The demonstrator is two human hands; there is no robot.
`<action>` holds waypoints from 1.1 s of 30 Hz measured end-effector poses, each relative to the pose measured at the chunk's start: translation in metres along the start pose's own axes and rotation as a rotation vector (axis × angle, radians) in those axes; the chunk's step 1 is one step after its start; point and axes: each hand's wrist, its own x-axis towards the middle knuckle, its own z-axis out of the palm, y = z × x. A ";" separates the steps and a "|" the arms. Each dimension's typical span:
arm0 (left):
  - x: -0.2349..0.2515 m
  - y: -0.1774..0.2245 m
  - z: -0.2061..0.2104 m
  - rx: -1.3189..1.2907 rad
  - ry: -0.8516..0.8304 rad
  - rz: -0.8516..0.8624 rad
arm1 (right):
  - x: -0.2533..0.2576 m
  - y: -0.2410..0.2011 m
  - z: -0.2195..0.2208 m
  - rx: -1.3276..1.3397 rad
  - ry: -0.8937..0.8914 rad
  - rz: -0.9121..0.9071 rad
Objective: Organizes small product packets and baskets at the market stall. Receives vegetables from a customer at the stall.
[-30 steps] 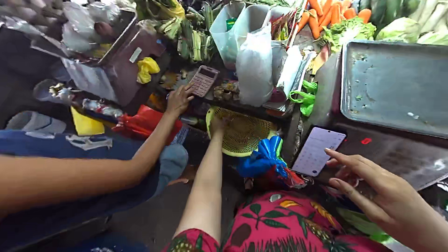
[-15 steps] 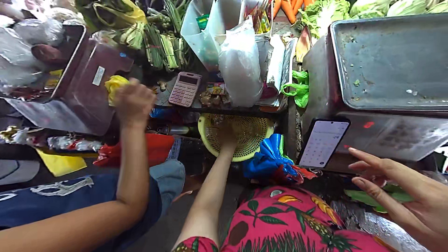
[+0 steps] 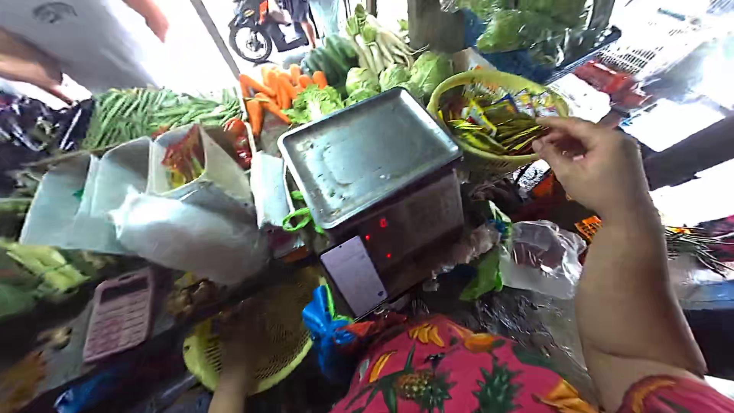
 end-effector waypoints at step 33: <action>-0.038 0.477 -0.185 -0.748 0.753 0.910 | 0.013 -0.066 0.018 0.512 0.217 -0.379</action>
